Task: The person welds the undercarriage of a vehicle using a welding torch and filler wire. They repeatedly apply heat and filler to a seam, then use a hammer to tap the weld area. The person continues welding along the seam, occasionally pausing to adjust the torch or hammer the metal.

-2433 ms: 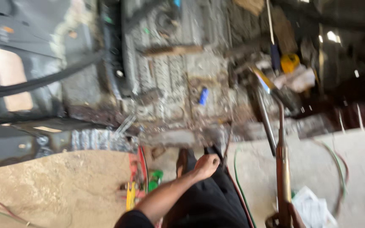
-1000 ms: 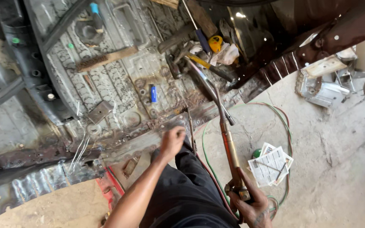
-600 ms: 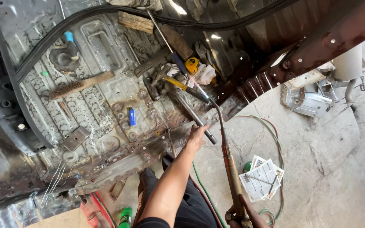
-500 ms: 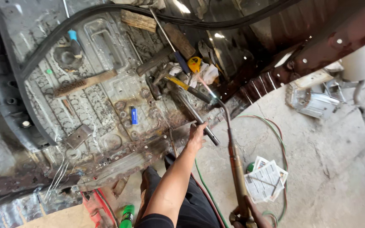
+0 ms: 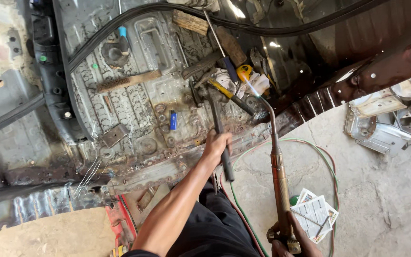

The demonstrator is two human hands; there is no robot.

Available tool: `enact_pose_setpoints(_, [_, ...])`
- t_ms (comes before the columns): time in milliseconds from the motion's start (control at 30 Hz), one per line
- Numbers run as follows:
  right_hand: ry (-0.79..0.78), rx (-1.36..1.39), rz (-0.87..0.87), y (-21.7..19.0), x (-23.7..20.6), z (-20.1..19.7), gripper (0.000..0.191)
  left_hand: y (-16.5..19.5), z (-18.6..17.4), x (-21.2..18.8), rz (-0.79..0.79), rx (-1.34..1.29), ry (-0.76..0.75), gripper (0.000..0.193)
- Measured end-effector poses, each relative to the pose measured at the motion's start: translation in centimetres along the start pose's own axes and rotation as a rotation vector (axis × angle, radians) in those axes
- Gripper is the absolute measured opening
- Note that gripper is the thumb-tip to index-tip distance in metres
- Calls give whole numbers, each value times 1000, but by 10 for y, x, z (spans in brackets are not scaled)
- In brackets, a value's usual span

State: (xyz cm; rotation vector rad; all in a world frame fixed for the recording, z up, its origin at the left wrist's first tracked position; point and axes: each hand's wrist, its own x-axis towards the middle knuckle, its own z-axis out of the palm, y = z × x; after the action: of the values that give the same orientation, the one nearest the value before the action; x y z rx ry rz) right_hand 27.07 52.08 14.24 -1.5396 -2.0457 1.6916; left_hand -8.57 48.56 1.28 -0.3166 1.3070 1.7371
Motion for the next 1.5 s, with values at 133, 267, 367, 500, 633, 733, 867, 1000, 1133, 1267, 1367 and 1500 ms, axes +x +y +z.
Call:
enact_pose_setpoints(133, [15,358,13,-22,-14,19,78,1,-58,-43,102,363,63,23])
enact_pose_setpoints(267, [-39,430,-120,-41,-25,34,78,5,-112,-97,145,607,172,25])
enact_pose_setpoints(367, [-82,352,-122,-53,-27,42,80,8,-149,-153,387,698,230,24])
enact_pose_setpoints(500, [-223,348,-113,-64,-29,54,84,23,-187,-239,736,820,399,24])
enact_pose_setpoints(633, [-281,241,-105,-70,-34,76,83,65,-219,-294,653,492,375,18])
enact_pose_setpoints(733, [-319,248,-104,-74,-43,94,82,89,-234,-328,673,482,474,26])
enact_pose_setpoints(867, [-308,173,-55,-77,-52,114,84,102,-248,-337,721,349,288,52])
enact_pose_setpoints(1000, [-354,174,-93,-77,-60,126,83,100,-261,-341,722,53,54,88])
enact_pose_setpoints(1133, [-355,89,-58,-76,-64,133,82,104,-278,-339,661,-153,-57,76])
enact_pose_setpoints(1267, [-365,60,-43,-74,-66,136,83,99,-280,-329,565,-153,125,56])
enact_pose_setpoints(1367, [-371,64,-87,-70,-64,138,84,96,-282,-318,586,-74,160,52])
enact_pose_setpoints(1500, [-421,93,-170,-63,-63,136,81,88,-282,-317,557,23,175,50])
